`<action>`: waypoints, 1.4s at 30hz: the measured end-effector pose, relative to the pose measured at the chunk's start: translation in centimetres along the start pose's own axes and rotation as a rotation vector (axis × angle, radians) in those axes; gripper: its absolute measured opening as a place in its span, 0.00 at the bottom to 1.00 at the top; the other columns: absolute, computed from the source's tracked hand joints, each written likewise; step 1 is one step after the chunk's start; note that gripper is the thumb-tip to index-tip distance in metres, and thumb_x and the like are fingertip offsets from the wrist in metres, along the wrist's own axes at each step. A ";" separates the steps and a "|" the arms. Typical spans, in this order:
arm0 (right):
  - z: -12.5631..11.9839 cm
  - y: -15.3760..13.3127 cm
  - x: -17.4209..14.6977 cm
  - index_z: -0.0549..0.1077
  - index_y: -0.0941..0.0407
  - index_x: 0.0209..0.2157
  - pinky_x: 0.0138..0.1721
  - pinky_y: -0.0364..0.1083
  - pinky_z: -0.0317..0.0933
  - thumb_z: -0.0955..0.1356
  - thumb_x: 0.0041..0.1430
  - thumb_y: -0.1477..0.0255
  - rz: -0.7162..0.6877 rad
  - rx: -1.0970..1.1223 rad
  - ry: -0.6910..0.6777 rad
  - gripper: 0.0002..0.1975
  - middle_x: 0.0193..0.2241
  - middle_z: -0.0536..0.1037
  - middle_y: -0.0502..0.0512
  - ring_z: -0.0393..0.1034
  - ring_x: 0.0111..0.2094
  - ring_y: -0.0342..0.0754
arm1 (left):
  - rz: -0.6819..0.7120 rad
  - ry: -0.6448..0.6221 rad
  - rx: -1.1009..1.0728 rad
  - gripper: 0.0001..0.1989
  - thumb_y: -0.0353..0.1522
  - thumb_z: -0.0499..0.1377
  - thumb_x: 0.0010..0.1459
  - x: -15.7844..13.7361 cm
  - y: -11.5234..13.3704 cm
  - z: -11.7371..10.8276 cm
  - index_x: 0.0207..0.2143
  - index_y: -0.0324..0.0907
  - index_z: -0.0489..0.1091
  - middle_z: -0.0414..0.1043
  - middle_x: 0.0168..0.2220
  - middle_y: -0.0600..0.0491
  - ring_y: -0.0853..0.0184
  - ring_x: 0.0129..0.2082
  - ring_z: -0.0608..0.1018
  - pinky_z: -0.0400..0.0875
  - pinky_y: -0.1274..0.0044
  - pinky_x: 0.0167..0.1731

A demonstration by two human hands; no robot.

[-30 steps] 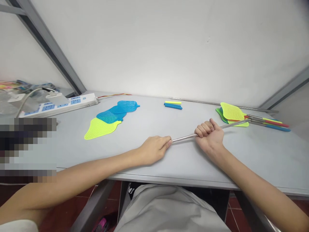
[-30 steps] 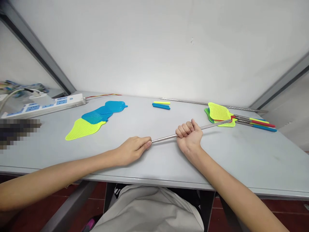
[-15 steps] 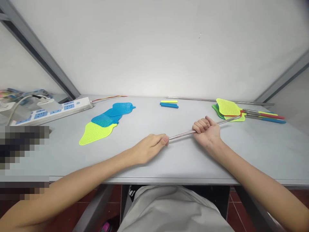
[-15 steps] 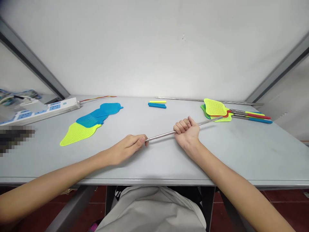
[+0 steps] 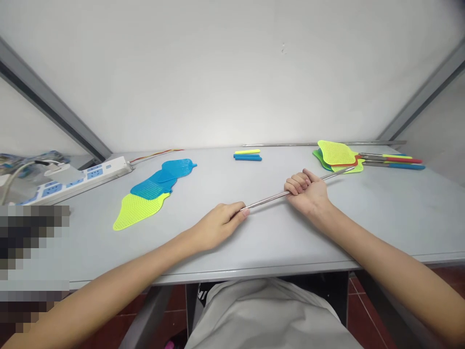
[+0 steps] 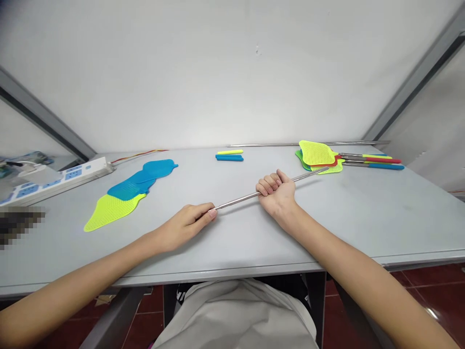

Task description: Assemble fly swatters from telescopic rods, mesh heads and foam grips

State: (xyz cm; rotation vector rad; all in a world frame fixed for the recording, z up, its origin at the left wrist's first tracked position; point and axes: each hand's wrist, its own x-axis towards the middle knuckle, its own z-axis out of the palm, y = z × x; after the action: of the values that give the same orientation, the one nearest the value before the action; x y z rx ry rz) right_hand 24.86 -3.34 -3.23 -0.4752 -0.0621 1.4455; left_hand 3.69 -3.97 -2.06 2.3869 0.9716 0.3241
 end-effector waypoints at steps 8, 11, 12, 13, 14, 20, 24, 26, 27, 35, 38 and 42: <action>0.0 -0.4 0.1 0.39 0.56 0.16 0.10 0.39 0.39 0.54 0.52 0.74 -0.010 0.022 0.015 0.16 0.09 0.42 0.43 0.37 0.10 0.38 | 0.001 0.015 0.011 0.17 0.40 0.38 0.57 0.0 -0.2 0.0 0.24 0.41 0.57 0.55 0.19 0.59 0.74 0.20 0.61 0.54 0.81 0.22; 0.1 -0.5 0.1 0.39 0.56 0.16 0.10 0.39 0.39 0.54 0.52 0.74 -0.007 0.017 0.020 0.16 0.09 0.42 0.43 0.38 0.10 0.38 | 0.011 0.022 0.032 0.17 0.39 0.38 0.57 0.0 -0.1 -0.1 0.24 0.41 0.57 0.55 0.19 0.59 0.74 0.20 0.61 0.54 0.81 0.22; 0.1 -0.4 0.1 0.39 0.56 0.16 0.10 0.39 0.39 0.54 0.52 0.74 -0.004 0.019 0.022 0.16 0.09 0.42 0.43 0.38 0.10 0.38 | 0.017 0.026 0.049 0.16 0.39 0.37 0.57 0.0 -0.1 -0.1 0.24 0.41 0.57 0.55 0.19 0.59 0.74 0.20 0.61 0.54 0.81 0.22; 0.1 -0.4 0.0 0.40 0.56 0.16 0.10 0.39 0.39 0.54 0.52 0.74 -0.001 0.019 0.023 0.16 0.09 0.42 0.43 0.38 0.10 0.38 | 0.024 0.030 0.073 0.16 0.38 0.37 0.58 0.0 -0.2 -0.1 0.24 0.41 0.56 0.55 0.19 0.59 0.74 0.20 0.61 0.55 0.81 0.23; 0.1 -0.4 0.0 0.40 0.56 0.16 0.10 0.39 0.40 0.54 0.52 0.74 0.001 0.017 0.022 0.16 0.09 0.42 0.43 0.38 0.10 0.38 | 0.032 0.033 0.105 0.16 0.37 0.36 0.58 0.0 -0.2 0.0 0.24 0.41 0.56 0.55 0.19 0.59 0.74 0.20 0.61 0.55 0.81 0.23; 0.0 0.1 -0.4 0.40 0.56 0.16 0.09 0.39 0.38 0.55 0.52 0.74 -0.011 -0.020 0.010 0.16 0.10 0.41 0.42 0.37 0.10 0.37 | 0.084 -0.012 0.367 0.15 0.35 0.35 0.59 -0.5 -0.3 1.0 0.26 0.42 0.55 0.59 0.21 0.57 0.72 0.20 0.63 0.56 0.78 0.24; -0.2 0.4 -0.4 0.40 0.56 0.16 0.09 0.39 0.37 0.56 0.52 0.74 -0.014 -0.009 0.001 0.17 0.10 0.39 0.42 0.35 0.10 0.37 | 0.082 -0.023 0.319 0.15 0.35 0.34 0.59 -0.8 0.0 1.7 0.25 0.42 0.53 0.57 0.19 0.58 0.72 0.20 0.62 0.56 0.79 0.24; -0.3 0.6 -0.4 0.40 0.56 0.16 0.09 0.39 0.37 0.56 0.52 0.74 -0.028 0.001 -0.016 0.17 0.10 0.38 0.42 0.35 0.10 0.37 | 0.051 -0.015 0.201 0.15 0.35 0.34 0.59 -0.8 0.2 1.6 0.23 0.42 0.51 0.54 0.19 0.58 0.73 0.19 0.61 0.56 0.80 0.23; -0.4 0.6 -0.3 0.40 0.56 0.16 0.09 0.39 0.37 0.56 0.52 0.74 -0.037 0.003 -0.020 0.17 0.10 0.38 0.42 0.35 0.10 0.38 | 0.032 -0.007 0.142 0.16 0.36 0.34 0.59 -0.7 0.2 1.5 0.22 0.42 0.51 0.53 0.18 0.59 0.73 0.19 0.60 0.56 0.80 0.23; -0.8 1.0 -0.3 0.40 0.57 0.16 0.09 0.39 0.38 0.55 0.53 0.74 -0.084 0.004 0.012 0.17 0.10 0.38 0.42 0.35 0.10 0.38 | -0.049 0.003 -0.099 0.17 0.39 0.36 0.57 -0.1 0.1 0.8 0.19 0.41 0.49 0.49 0.18 0.59 0.74 0.19 0.56 0.54 0.80 0.20; -0.6 1.0 -0.5 0.39 0.57 0.16 0.09 0.39 0.37 0.56 0.53 0.73 -0.109 -0.009 -0.007 0.18 0.10 0.38 0.42 0.34 0.10 0.38 | -0.060 -0.023 -0.166 0.18 0.40 0.37 0.57 0.0 -0.2 0.9 0.19 0.40 0.50 0.49 0.18 0.59 0.75 0.20 0.56 0.53 0.81 0.21; -0.2 1.0 -0.9 0.40 0.57 0.16 0.09 0.39 0.36 0.57 0.53 0.72 -0.132 -0.031 -0.060 0.18 0.11 0.37 0.42 0.34 0.11 0.38 | -0.069 -0.076 -0.311 0.19 0.41 0.37 0.57 0.2 -0.6 1.0 0.20 0.40 0.52 0.50 0.19 0.59 0.75 0.20 0.56 0.53 0.81 0.22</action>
State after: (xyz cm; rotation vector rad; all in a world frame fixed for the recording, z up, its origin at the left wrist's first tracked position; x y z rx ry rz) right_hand 23.87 -4.18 -3.57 -0.4456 -0.1612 1.3307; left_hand 3.90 -3.88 -3.21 2.0655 0.8948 0.3303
